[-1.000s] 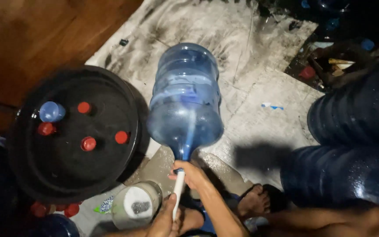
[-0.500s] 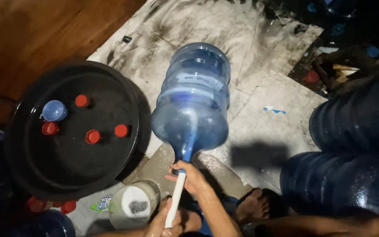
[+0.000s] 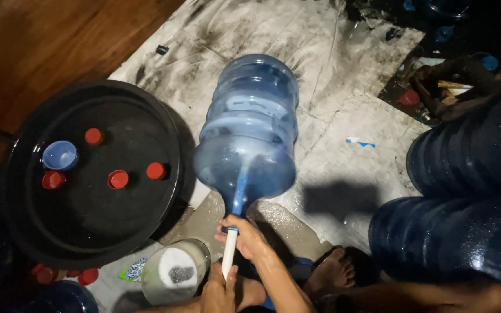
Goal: Scrubbing the exterior of large water jugs with a sponge and filling them with water from a pipe.
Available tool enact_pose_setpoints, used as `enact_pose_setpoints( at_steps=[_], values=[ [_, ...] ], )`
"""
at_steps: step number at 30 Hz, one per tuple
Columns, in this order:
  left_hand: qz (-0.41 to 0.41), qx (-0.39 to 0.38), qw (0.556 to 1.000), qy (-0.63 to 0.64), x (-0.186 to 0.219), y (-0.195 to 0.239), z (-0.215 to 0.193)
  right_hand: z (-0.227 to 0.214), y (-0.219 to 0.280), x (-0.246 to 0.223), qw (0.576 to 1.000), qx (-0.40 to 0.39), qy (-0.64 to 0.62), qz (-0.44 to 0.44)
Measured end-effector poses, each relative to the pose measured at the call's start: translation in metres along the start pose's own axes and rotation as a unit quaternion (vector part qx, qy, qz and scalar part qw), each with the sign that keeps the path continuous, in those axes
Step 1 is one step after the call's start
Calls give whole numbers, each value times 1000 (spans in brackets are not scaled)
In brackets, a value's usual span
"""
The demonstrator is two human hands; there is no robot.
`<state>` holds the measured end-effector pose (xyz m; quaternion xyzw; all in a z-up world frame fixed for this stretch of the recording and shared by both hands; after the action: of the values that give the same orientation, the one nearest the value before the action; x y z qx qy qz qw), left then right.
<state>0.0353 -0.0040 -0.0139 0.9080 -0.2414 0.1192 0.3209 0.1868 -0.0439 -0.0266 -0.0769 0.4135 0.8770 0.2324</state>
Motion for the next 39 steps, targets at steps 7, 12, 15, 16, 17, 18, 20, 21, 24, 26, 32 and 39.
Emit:
enact_pose_setpoints(
  at_steps=[7, 12, 15, 16, 17, 18, 20, 21, 24, 26, 32, 39],
  values=[
    [-138, -113, 956, 235, -12, -12, -2, 0, 0, -2, 1000, -23, -10, 0],
    [-195, -730, 316, 574, 27, 42, 14, -1, -5, 10, 997, -36, -61, 7],
    [-240, -226, 852, 406, -30, -10, 25, -4, -3, 7, 1000, -21, -3, 22],
    [-244, -187, 882, 357, -40, -13, 27, -5, -2, 7, 1000, -20, -3, 23],
    [-241, -144, 910, 306, -46, -22, 27, -2, -5, 3, 1000, -23, -4, 20],
    [-238, -144, 911, 306, -50, -33, 24, 2, -5, -4, 1000, -24, -5, 17],
    [-169, -740, 369, 537, -11, 20, 45, 9, 4, -10, 998, -61, -22, 5],
    [-171, -740, 369, 536, -26, 11, 80, 9, 4, -9, 998, -60, -24, 5],
    [-53, -652, 577, 489, -72, -45, 138, 7, 0, -14, 999, -44, -23, 1],
    [20, -563, 695, 446, -142, -58, 106, 7, 2, -6, 999, -32, -22, 11],
    [-221, -180, 942, 177, -95, -23, 52, -2, -1, 2, 999, -2, 16, 36],
    [-144, -10, 979, -145, -83, -36, 38, 0, 0, 6, 999, -8, 13, 28]
  ],
)
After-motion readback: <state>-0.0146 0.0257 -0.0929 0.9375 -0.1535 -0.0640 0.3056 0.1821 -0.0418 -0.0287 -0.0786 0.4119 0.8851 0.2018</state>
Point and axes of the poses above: each hand's wrist, its own y-axis away from the middle knuckle, its own z-axis out of the palm, x = y × z, the point moved 6 cm from there along -y, towards the middle knuckle, and after that the axes turned 7 degrees about -z, right-handed, at the moved point
